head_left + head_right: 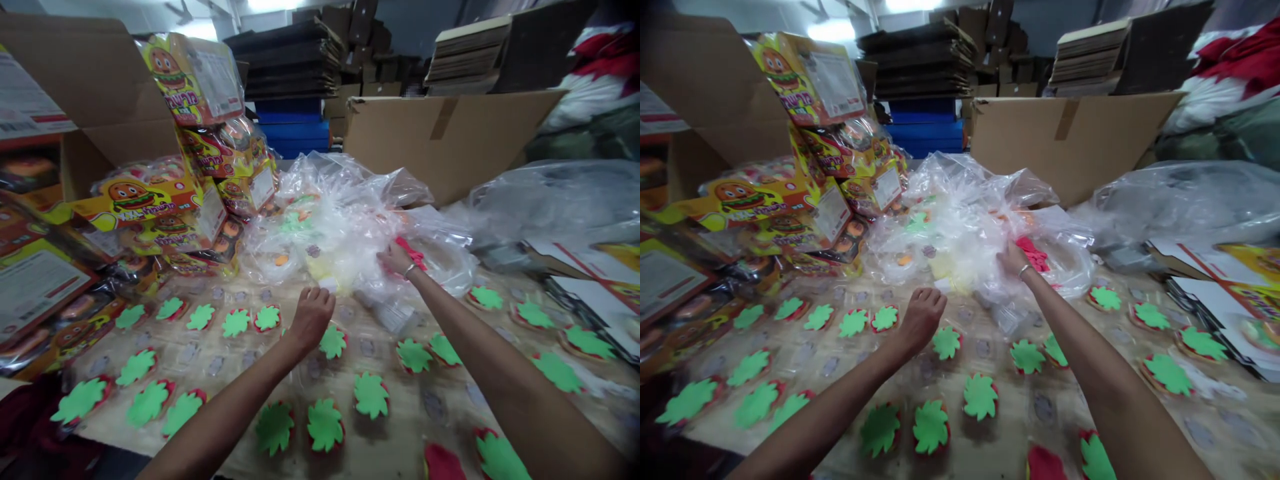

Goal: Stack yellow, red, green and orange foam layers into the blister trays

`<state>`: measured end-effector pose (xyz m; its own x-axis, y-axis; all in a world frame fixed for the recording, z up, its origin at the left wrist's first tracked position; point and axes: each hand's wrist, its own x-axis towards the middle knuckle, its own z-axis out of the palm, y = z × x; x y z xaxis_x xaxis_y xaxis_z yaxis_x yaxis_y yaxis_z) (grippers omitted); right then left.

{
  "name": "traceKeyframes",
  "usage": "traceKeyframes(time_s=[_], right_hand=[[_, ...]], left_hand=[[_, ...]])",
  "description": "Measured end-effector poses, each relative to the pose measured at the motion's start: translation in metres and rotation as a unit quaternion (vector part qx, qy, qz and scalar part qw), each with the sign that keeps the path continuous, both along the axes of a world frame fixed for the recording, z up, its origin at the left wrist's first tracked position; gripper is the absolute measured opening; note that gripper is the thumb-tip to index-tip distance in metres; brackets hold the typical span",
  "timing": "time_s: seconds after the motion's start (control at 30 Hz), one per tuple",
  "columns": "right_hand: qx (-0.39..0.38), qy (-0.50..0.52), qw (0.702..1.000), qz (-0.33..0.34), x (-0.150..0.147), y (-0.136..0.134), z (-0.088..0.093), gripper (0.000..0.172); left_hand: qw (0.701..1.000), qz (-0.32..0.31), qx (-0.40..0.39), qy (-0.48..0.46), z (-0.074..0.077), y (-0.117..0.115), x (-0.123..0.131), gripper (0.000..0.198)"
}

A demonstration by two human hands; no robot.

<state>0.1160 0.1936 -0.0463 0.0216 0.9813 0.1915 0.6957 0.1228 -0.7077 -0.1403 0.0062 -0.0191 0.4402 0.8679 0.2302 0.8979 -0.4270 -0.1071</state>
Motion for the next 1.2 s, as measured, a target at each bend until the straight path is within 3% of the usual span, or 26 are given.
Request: traceKeyframes(time_s=[0.07, 0.13, 0.23, 0.27, 0.37, 0.43, 0.5, 0.57, 0.6, 0.67, 0.73, 0.8, 0.87, 0.97, 1.1, 1.2], right_hand=[[0.016, 0.000, 1.000, 0.027, 0.002, -0.013, 0.007, 0.050], [0.096, 0.007, 0.994, 0.049, -0.002, -0.037, 0.020, 0.061], [0.190, 0.043, 0.977, 0.088, -0.017, -0.094, 0.043, 0.046], [0.171, 0.067, 0.975, 0.122, -0.024, -0.116, 0.049, 0.040], [0.014, 0.143, 0.955, 0.260, -0.043, -0.170, 0.056, 0.042], [-0.045, 0.161, 0.942, 0.292, -0.047, -0.190, 0.053, 0.036], [-0.060, 0.179, 0.943, 0.274, -0.043, -0.199, 0.047, 0.025], [-0.061, 0.199, 0.947, 0.245, -0.035, -0.206, 0.042, 0.020], [-0.060, 0.202, 0.948, 0.238, -0.031, -0.209, 0.040, 0.018], [-0.056, 0.181, 0.951, 0.243, -0.027, -0.219, 0.038, 0.015], [-0.062, 0.139, 0.952, 0.266, -0.025, -0.229, 0.036, 0.011], [-0.099, 0.122, 0.942, 0.297, -0.021, -0.235, 0.034, 0.012], [-0.148, 0.154, 0.925, 0.314, -0.009, -0.234, 0.033, 0.021], [-0.176, 0.208, 0.923, 0.272, 0.022, -0.226, 0.029, 0.022], [-0.126, 0.194, 0.954, 0.190, 0.064, -0.211, 0.018, 0.015], [-0.085, 0.186, 0.966, 0.161, 0.073, -0.198, 0.010, 0.022]], left_hand=[[1.000, 0.011, 0.007, 0.003, -0.001, -0.005, -0.002, 0.015], [0.999, 0.018, 0.027, -0.006, -0.001, -0.013, -0.004, 0.014], [0.996, 0.000, 0.080, -0.039, 0.001, -0.035, 0.000, 0.018], [0.994, -0.018, 0.094, -0.050, 0.002, -0.043, 0.003, 0.020], [0.986, -0.088, 0.122, -0.073, 0.002, -0.069, 0.017, 0.023], [0.977, -0.113, 0.145, -0.108, 0.000, -0.086, 0.027, 0.026], [0.962, -0.080, 0.150, -0.212, -0.002, -0.099, 0.036, 0.038], [0.918, 0.013, 0.095, -0.386, -0.003, -0.107, 0.047, 0.063], [0.872, 0.063, 0.039, -0.485, -0.003, -0.108, 0.053, 0.071], [0.737, 0.133, -0.113, -0.653, -0.003, -0.107, 0.067, 0.070], [0.599, 0.150, -0.237, -0.750, -0.004, -0.102, 0.081, 0.058], [0.513, 0.165, -0.280, -0.794, -0.007, -0.098, 0.088, 0.048], [0.478, 0.201, -0.271, -0.811, -0.010, -0.097, 0.089, 0.042], [0.467, 0.257, -0.273, -0.801, -0.012, -0.101, 0.081, 0.039], [0.451, 0.281, -0.280, -0.799, -0.006, -0.115, 0.071, 0.042], [0.430, 0.292, -0.260, -0.813, -0.001, -0.122, 0.063, 0.043]])
